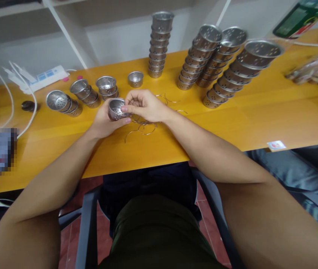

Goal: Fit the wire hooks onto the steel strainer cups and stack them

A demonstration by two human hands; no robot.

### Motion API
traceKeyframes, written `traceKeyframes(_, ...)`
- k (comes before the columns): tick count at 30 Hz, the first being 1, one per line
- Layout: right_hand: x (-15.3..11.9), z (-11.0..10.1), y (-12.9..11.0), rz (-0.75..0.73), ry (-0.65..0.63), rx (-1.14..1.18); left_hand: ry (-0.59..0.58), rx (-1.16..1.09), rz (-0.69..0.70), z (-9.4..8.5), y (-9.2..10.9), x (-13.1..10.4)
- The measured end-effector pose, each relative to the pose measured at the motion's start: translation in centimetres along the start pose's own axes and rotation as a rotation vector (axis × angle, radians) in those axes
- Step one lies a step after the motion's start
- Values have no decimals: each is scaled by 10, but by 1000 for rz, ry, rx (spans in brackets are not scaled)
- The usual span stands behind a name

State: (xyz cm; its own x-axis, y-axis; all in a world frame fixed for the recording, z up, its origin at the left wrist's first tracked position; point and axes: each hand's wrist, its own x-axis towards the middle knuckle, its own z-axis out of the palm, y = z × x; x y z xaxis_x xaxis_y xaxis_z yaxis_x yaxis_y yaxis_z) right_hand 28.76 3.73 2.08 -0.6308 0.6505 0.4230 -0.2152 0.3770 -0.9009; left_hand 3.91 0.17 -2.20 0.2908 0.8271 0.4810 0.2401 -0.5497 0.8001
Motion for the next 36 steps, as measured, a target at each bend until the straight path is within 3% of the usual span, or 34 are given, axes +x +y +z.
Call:
traceKeyframes(14,-2,4,-4,26,12,-54,1,78,20,-2,-3,-3)
traceKeyframes(21,-10,-3,-4,-139,199,-338,100,111,72,-4,-17,1)
traceKeyframes(27,-15,-2,3,-271,67,-624,119,72,55,-5,-18,1)
traceKeyframes(36,-15,5,9,-257,78,-584,60,58,84,-4,-19,-1)
